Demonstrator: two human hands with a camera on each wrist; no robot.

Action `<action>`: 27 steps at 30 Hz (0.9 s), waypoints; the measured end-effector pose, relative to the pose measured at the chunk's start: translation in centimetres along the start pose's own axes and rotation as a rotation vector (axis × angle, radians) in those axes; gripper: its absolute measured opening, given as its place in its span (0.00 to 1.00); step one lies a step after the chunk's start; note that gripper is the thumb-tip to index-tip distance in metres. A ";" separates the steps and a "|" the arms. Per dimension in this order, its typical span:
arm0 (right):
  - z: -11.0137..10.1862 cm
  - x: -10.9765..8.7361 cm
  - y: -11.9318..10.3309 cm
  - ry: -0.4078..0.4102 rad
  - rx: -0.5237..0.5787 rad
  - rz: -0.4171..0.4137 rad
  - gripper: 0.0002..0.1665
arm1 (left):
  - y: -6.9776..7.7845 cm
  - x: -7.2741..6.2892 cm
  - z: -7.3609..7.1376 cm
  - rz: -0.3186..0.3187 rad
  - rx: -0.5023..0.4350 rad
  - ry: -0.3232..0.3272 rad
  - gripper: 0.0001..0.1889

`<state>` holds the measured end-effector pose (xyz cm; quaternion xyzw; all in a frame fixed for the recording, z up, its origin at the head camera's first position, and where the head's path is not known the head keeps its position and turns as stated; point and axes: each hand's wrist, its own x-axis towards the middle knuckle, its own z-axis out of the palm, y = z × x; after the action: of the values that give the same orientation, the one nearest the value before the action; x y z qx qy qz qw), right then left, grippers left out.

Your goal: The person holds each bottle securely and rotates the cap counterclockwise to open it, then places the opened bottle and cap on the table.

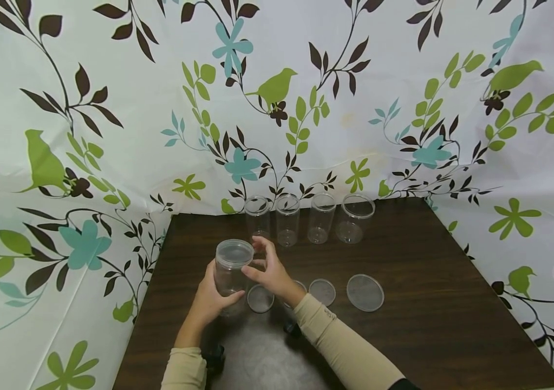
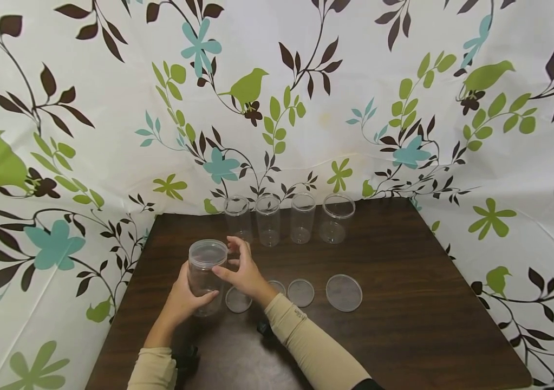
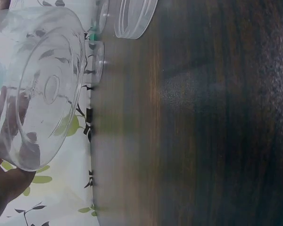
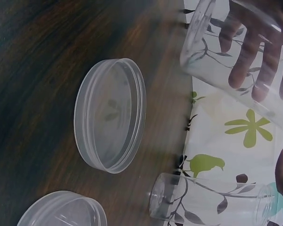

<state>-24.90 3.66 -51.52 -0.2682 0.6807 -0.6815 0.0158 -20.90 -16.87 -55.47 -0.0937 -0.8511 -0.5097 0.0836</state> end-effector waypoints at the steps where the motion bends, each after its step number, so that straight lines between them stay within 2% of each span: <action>1: 0.1 0.0 -0.2 -0.003 -0.005 0.005 0.50 | 0.0 0.0 0.0 -0.002 0.005 0.003 0.57; 9: 0.9 -0.7 -4.7 -0.011 -0.059 0.047 0.45 | 0.2 -0.1 0.1 0.005 0.022 -0.001 0.57; 12: 1.2 -0.8 -5.0 0.007 -0.090 0.043 0.42 | 0.2 -0.2 0.0 0.004 0.021 0.000 0.57; 15: 1.4 -0.6 -4.8 0.022 -0.093 0.033 0.39 | 0.3 -0.2 0.0 0.001 0.015 -0.004 0.57; 17: 1.4 -0.5 -3.9 0.028 -0.074 0.022 0.38 | 0.3 -0.2 -0.1 -0.001 0.013 -0.007 0.57; 22: 1.1 -0.1 -1.2 -0.015 0.055 0.005 0.34 | 0.3 -0.3 -0.1 0.000 0.018 -0.019 0.57; 24: 1.0 0.0 -0.8 -0.057 0.137 0.005 0.37 | 0.3 -0.4 -0.1 -0.002 0.015 -0.035 0.58; 27: 0.8 0.2 -0.3 -0.119 0.253 -0.001 0.46 | 0.3 -0.5 0.0 -0.001 0.003 -0.069 0.59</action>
<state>-24.66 2.90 -51.19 -0.3046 0.5868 -0.7449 0.0895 -20.34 -16.74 -55.35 -0.1105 -0.8543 -0.5050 0.0539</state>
